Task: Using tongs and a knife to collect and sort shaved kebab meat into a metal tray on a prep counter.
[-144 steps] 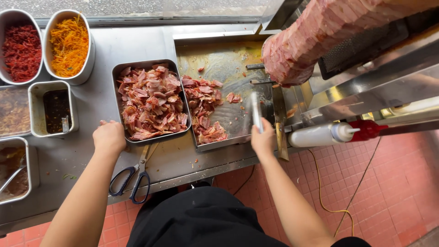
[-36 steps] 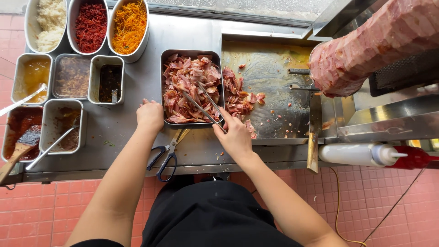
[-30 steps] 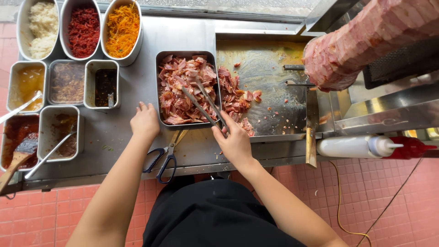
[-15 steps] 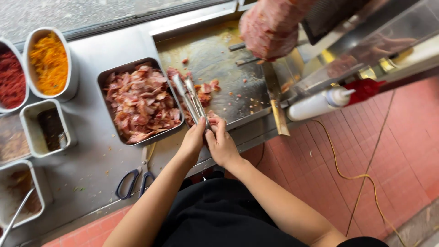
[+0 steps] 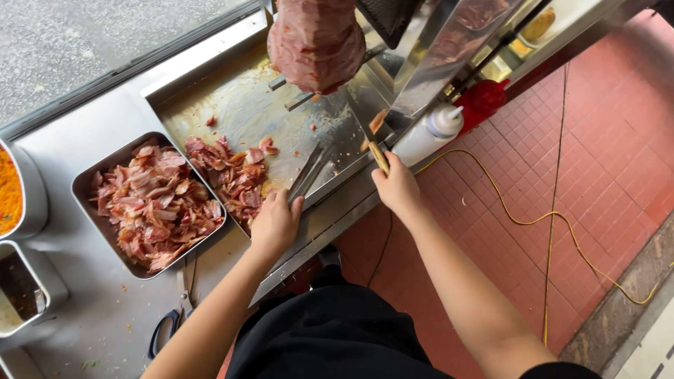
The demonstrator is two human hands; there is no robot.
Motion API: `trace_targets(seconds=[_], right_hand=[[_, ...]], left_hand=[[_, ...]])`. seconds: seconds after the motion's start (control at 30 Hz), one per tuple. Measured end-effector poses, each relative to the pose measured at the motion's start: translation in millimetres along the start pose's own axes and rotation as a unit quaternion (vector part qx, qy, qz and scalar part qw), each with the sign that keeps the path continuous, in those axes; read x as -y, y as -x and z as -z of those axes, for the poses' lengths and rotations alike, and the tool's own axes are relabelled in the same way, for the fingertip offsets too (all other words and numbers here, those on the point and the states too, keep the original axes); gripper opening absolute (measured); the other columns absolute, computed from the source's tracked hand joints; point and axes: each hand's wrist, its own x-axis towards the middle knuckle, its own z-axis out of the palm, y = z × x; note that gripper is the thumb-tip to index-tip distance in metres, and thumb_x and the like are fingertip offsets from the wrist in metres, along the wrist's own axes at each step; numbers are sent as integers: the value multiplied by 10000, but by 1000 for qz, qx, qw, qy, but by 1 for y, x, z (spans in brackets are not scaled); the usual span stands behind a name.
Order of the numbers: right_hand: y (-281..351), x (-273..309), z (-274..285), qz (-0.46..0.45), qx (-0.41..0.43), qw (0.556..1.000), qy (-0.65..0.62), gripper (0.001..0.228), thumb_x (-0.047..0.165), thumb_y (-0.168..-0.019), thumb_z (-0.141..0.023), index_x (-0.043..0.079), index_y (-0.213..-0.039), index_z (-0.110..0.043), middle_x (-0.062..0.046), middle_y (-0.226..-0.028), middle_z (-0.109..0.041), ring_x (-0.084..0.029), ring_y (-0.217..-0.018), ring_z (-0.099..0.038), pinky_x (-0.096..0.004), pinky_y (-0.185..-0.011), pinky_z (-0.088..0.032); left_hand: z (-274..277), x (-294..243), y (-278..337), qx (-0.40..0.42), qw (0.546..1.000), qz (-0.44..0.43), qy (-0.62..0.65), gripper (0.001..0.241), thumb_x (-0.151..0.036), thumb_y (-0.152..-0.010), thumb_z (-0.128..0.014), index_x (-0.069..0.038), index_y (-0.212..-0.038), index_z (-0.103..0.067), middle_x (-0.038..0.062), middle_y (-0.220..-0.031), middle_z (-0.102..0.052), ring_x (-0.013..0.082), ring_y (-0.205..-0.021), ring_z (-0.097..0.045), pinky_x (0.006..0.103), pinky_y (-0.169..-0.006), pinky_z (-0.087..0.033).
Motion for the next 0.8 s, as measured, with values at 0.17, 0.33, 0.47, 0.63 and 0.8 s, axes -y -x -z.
trace_targets(seconds=[0.17,0.33,0.47,0.63,0.8], right_hand=[[7,8,47,-68,24,985,-159,445,213,-928,-633,-17,-1309,-632,-137,-971,-718,-220,-864,-673,-355,-778,-535],[9,16,61,-97,29,974,-201,488,210,-900,-622,-30,-1325,-624,-98,-919,-718,-140,-796,-637,-306,-719,-517],[11,14,48,-97,6,977,-191,514,220,-898,-628,-37,-1342,-601,-136,-980,-732,-170,-835,-675,-324,-761,-535],[18,17,24,-50,-18,993,-108,520,223,-940,-619,-34,-1388,-560,-236,-1165,-696,-305,-1018,-680,-412,-877,-537],[22,42,15,-28,70,993,86,625,201,-956,-625,9,-1503,-392,-276,-1299,-566,-421,-1122,-631,-483,-926,-533]], left_hand=[[-11,-41,-45,-11,991,-101,-89,398,-412,-930,-658,-75,-1139,-640,156,-1075,-644,359,-951,-682,477,-776,-539],[-46,-77,-87,-33,964,-177,-197,402,-411,-886,-694,-62,-1079,-648,136,-1043,-644,304,-920,-690,425,-781,-519],[-71,-75,-106,-58,950,-186,-245,191,-213,-958,-645,-76,-1088,-673,98,-1052,-661,264,-914,-698,410,-787,-511],[-11,-66,-64,-32,988,-104,-109,287,-359,-947,-635,-84,-1010,-691,121,-1023,-666,341,-925,-680,475,-772,-511],[-24,52,-11,-111,982,-127,82,319,-390,-1021,-690,-127,-1177,-779,169,-1101,-727,339,-1028,-685,422,-800,-546]])
